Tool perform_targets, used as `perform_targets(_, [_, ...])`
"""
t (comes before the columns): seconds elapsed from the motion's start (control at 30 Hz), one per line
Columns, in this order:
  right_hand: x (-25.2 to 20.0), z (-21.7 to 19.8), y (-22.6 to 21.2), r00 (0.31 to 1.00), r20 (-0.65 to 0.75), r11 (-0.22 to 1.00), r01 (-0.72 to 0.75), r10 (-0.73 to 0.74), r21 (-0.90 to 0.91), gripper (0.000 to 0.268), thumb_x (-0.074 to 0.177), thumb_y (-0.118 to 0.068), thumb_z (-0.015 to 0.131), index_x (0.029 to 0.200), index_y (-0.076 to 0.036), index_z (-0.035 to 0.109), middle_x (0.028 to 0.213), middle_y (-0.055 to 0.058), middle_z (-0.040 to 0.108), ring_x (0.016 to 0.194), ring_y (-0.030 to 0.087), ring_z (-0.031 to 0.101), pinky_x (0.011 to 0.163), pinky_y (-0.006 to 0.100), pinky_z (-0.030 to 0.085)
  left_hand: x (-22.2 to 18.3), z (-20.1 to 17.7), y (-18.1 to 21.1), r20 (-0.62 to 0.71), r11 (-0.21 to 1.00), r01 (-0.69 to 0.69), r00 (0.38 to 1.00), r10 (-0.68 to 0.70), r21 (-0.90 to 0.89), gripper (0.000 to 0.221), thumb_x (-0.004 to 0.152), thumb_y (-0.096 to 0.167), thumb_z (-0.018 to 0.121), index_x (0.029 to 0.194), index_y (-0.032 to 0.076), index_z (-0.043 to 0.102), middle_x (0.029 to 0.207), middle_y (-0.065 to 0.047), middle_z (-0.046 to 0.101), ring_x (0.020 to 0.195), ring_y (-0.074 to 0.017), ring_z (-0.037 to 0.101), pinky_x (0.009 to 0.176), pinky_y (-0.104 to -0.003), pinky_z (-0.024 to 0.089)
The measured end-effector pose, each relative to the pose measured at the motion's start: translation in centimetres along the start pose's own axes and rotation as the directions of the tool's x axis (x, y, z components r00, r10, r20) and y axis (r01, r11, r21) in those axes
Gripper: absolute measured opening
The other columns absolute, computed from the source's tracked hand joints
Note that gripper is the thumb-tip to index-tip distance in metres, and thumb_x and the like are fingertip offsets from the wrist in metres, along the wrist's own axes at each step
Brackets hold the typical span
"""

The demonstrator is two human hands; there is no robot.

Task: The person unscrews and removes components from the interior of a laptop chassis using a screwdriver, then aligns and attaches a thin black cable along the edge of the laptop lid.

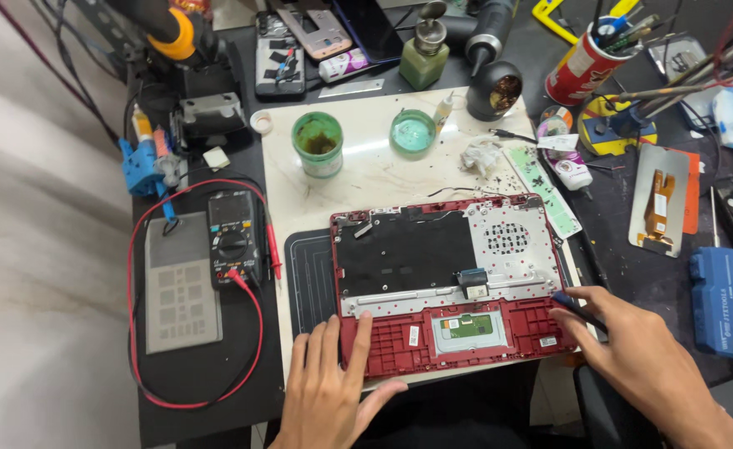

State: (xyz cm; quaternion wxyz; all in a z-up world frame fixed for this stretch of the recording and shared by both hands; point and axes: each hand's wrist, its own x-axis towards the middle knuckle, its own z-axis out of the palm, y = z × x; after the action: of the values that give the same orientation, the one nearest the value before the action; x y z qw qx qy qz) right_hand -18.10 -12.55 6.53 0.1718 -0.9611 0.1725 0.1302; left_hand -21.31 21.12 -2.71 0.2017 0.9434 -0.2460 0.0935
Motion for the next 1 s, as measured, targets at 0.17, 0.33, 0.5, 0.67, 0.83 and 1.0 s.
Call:
perform_targets(0.17, [0.1,1.0,0.6,0.999,-0.033,1.0,-0.011,0.012,0.012,0.041,0.092,-0.041,0.073,0.114,-0.007,0.072,0.093,0.02,0.077,0.088,0.04,0.075,0.074,0.045,0.058,-0.2,0.3,0.4,-0.019,1.0,-0.011,1.0,0.011,0.007,0.091,0.081,0.054,0.076,0.143,-0.007,0.047,0.118,-0.039,0.053,0.108,-0.0497,0.054,0.093,-0.057,0.043])
perform_targets(0.33, [0.7,1.1,2.1,0.997,-0.042,0.996,0.073,-0.071,0.045,0.04,0.092,-0.041,0.071,0.109,-0.005,0.072,0.087,0.02,0.077,0.081,0.038,0.074,0.07,0.044,0.057,-0.2,0.9,0.3,0.016,0.999,0.029,0.999,-0.029,-0.033,0.087,0.083,0.054,0.078,0.14,-0.006,0.051,0.116,-0.04,0.052,0.102,-0.0482,0.054,0.088,-0.055,0.047])
perform_targets(0.5, [1.6,-0.5,3.0,0.996,0.065,0.995,-0.067,0.062,0.073,0.038,0.096,-0.04,0.069,0.113,-0.005,0.074,0.078,0.017,0.071,0.063,0.025,0.063,0.063,0.038,0.053,0.3,-0.6,0.4,-0.181,1.0,-0.031,0.983,0.029,-0.008,0.084,0.079,0.061,0.077,0.126,-0.008,0.06,0.111,-0.036,0.057,0.098,-0.0468,0.058,0.085,-0.054,0.05])
perform_targets(0.67, [2.6,-2.1,3.8,0.991,0.133,0.953,-0.035,-0.005,0.301,0.042,0.093,-0.044,0.067,0.098,-0.003,0.074,0.079,0.009,0.071,0.068,0.013,0.06,0.065,0.033,0.051,1.5,-2.4,0.0,-0.106,0.997,-0.08,0.991,0.079,-0.007,0.091,0.077,0.067,0.078,0.112,-0.016,0.066,0.095,-0.032,0.062,0.088,-0.0451,0.061,0.08,-0.052,0.053])
perform_targets(0.83, [3.0,-2.2,4.0,0.986,0.168,0.937,-0.043,-0.017,0.346,0.04,0.092,-0.042,0.071,0.101,-0.003,0.071,0.076,0.008,0.071,0.071,0.012,0.056,0.065,0.033,0.048,2.6,-3.5,-0.1,-0.183,0.949,-0.272,0.936,0.3,0.16,0.085,0.084,0.064,0.075,0.098,-0.019,0.068,0.085,-0.032,0.067,0.078,-0.0396,0.065,0.079,-0.049,0.056])
perform_targets(1.0, [4.4,-1.8,6.5,0.973,0.227,0.835,-0.091,-0.041,0.543,0.037,0.094,-0.037,0.068,0.105,-0.002,0.07,0.076,0.005,0.067,0.066,0.009,0.053,0.058,0.027,0.042,3.7,-5.9,-0.1,-0.202,0.879,-0.359,0.879,0.431,0.313,0.077,0.089,0.059,0.075,0.091,-0.019,0.07,0.073,-0.025,0.068,0.071,-0.034,0.066,0.075,-0.046,0.058])
